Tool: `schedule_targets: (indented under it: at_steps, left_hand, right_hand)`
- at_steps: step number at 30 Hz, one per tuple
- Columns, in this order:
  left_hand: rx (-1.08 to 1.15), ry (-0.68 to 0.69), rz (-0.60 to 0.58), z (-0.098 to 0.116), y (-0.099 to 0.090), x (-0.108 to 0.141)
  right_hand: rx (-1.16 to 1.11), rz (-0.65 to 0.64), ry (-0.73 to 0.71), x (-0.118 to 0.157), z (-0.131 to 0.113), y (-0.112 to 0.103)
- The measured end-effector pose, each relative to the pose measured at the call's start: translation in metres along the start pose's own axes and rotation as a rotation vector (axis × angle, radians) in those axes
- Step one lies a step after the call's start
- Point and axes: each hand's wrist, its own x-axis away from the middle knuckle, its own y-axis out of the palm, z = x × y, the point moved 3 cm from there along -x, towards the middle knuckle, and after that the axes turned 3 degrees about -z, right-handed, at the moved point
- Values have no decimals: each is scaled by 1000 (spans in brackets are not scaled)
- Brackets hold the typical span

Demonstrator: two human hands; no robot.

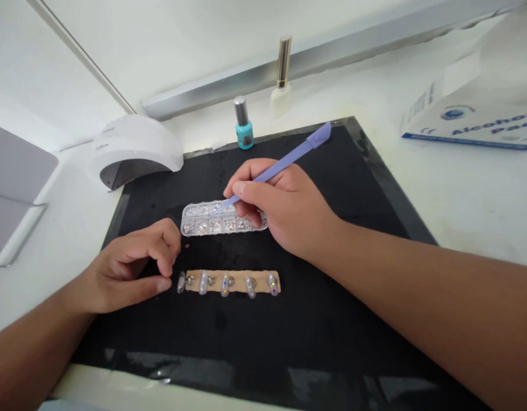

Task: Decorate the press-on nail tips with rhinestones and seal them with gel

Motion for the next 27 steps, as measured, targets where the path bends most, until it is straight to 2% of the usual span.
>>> schedule_targets:
  at_steps: [6, 14, 21, 27]
  left_hand:
    - [-444, 14, -82, 10, -11, 4]
    - [-477, -89, -165, 7, 1, -1]
    - [-483, -114, -147, 3, 9, -2]
    - [-494, -211, -100, 4, 16, -1]
  right_hand:
    - [2, -10, -4, 0, -1, 1]
    - [-20, 1, 25, -2, -3, 1]
    - [12, -13, 2, -4, -3, -4]
    - [13, -21, -11, -4, 1, -8]
